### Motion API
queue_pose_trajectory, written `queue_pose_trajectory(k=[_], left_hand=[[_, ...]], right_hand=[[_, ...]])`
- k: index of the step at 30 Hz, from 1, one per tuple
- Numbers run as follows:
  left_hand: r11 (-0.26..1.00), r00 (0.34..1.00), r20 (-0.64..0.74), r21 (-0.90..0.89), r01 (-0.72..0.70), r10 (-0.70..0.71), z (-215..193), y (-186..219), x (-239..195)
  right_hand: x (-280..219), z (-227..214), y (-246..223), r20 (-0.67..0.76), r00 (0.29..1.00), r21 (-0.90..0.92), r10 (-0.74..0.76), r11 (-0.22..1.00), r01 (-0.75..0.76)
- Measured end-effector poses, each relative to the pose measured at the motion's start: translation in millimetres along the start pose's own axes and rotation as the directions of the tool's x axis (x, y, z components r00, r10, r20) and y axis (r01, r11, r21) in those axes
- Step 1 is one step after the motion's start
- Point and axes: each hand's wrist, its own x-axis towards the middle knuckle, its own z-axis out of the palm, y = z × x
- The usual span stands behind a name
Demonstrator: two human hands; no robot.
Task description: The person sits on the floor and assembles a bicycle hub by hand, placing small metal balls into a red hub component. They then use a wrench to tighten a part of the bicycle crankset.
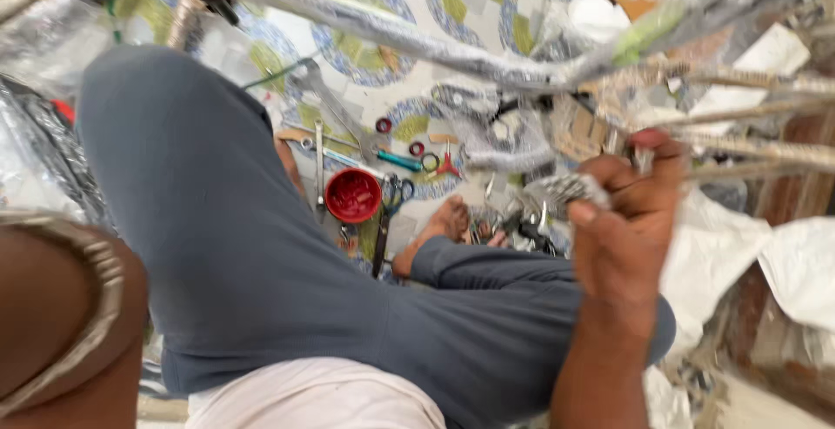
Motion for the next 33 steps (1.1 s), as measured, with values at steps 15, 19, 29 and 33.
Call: queue_pose_trajectory(k=[15,19,29,33], left_hand=[[-0.152,0.193,-0.635,-0.447,-0.882,0.748,33,106,1],[-0.020,0.246,-0.687,-0.355,-0.935,0.683,26,109,18],[0.142,0.365,-0.544,-0.408,-0.902,0.756,15,107,24],[0.013,0.324,-0.549,-0.495,-0.869,0.770,23,108,26]], right_hand=[[29,47,97,0.002,0.945,0.320,0.326,0.896,-0.309],[35,58,104,-0.089,0.932,0.126,0.351,0.932,-0.339],[31,44,119,-0.181,0.936,-0.049,0.303,0.947,-0.316],[31,52,118,-0.189,0.932,0.026,0.309,0.950,-0.310]])
